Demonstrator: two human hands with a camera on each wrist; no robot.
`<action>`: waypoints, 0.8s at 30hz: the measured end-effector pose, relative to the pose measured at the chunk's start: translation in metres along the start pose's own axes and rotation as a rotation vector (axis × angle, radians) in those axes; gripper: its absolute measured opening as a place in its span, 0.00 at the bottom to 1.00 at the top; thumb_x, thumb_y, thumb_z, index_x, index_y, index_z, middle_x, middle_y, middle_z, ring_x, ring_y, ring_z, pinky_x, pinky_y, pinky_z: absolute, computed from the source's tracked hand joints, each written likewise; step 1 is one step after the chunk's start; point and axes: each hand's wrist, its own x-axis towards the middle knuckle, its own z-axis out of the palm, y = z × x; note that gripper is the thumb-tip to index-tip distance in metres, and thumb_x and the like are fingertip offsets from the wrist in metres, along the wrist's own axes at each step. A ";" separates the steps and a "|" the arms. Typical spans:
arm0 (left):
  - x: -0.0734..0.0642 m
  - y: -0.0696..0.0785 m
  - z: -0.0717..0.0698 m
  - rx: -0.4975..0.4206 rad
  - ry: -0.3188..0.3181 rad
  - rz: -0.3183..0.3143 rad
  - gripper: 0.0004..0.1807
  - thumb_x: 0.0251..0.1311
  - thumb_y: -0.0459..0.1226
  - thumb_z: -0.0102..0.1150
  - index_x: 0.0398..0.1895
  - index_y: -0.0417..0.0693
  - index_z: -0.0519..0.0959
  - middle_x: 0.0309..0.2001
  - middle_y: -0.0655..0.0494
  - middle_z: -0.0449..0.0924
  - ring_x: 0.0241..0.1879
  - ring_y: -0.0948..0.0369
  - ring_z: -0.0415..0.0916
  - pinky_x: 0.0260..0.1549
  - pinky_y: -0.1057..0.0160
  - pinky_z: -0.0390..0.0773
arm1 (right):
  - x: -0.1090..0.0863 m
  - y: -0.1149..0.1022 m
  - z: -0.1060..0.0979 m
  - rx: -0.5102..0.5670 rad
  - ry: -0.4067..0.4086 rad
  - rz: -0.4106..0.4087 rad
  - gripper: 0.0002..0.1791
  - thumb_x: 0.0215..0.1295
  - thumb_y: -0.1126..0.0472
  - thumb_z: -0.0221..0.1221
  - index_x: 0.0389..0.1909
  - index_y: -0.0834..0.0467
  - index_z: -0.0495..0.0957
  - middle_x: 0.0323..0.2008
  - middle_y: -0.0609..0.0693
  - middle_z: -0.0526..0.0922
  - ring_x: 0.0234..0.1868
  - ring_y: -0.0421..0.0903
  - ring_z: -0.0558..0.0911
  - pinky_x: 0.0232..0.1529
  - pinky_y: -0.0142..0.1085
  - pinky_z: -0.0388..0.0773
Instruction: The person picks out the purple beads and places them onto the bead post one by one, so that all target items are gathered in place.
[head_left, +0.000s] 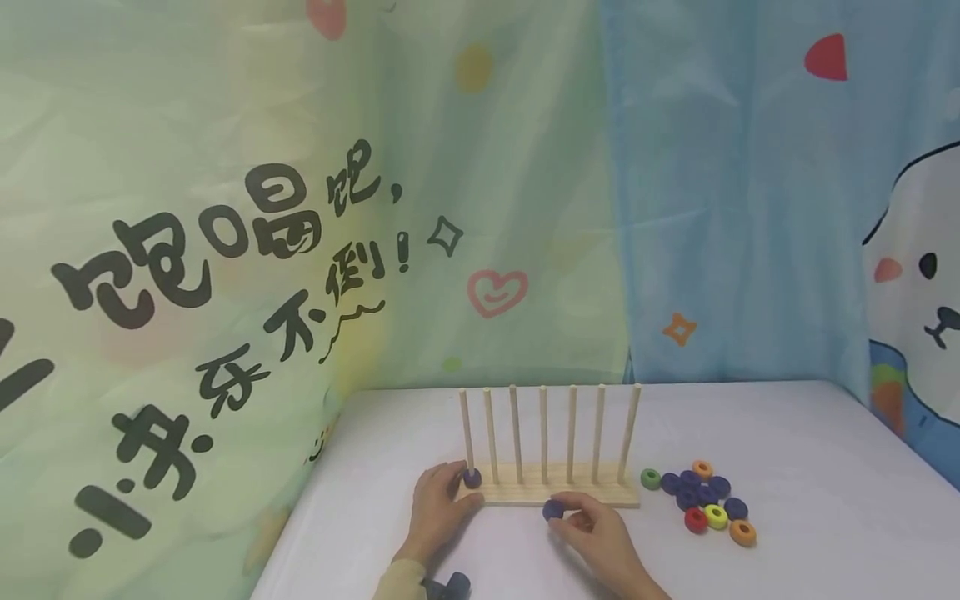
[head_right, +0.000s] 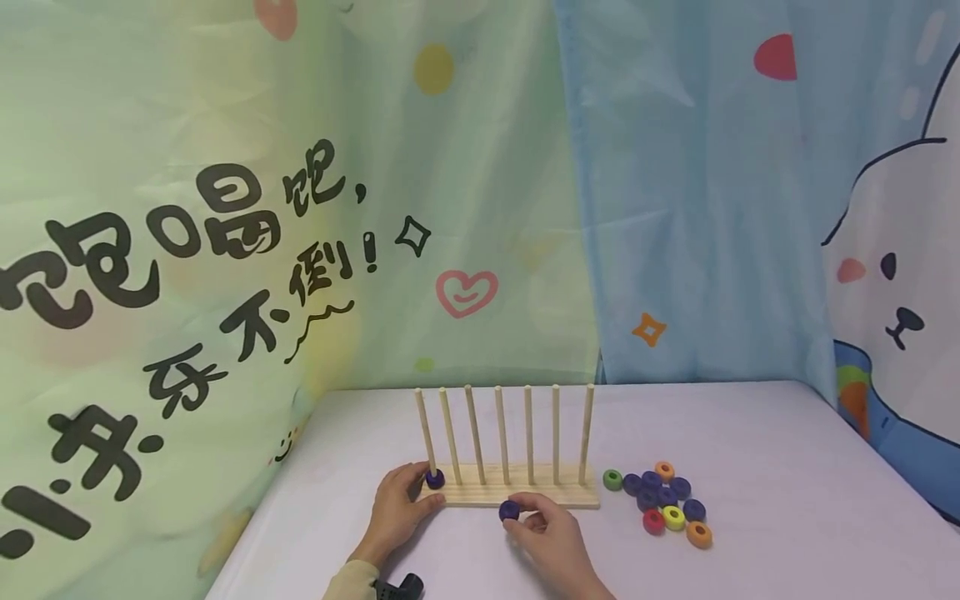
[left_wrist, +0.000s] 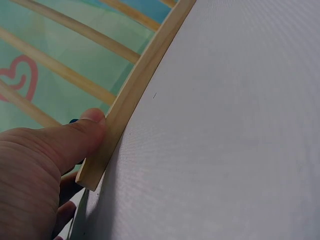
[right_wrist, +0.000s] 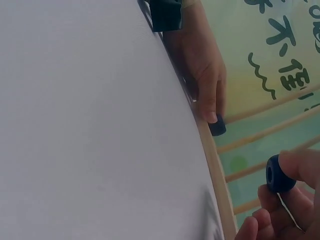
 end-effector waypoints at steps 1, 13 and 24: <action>0.000 0.000 0.000 -0.001 -0.001 0.000 0.31 0.48 0.50 0.71 0.56 0.49 0.78 0.55 0.51 0.80 0.62 0.48 0.68 0.65 0.41 0.62 | 0.001 -0.001 0.000 -0.001 -0.004 -0.007 0.17 0.55 0.64 0.69 0.47 0.58 0.82 0.41 0.50 0.85 0.32 0.39 0.80 0.32 0.28 0.80; -0.001 0.003 0.001 -0.005 0.009 0.016 0.32 0.48 0.50 0.72 0.56 0.47 0.78 0.55 0.51 0.80 0.61 0.47 0.69 0.65 0.40 0.62 | 0.016 -0.024 0.005 -0.019 -0.017 -0.078 0.17 0.55 0.63 0.70 0.47 0.55 0.82 0.39 0.47 0.84 0.30 0.39 0.77 0.30 0.27 0.76; 0.001 -0.006 0.001 0.048 0.039 0.144 0.31 0.49 0.48 0.72 0.54 0.41 0.79 0.53 0.48 0.82 0.57 0.47 0.73 0.63 0.42 0.64 | 0.031 -0.050 0.017 -0.044 -0.020 -0.191 0.16 0.54 0.59 0.71 0.45 0.51 0.83 0.36 0.43 0.84 0.30 0.39 0.79 0.33 0.29 0.78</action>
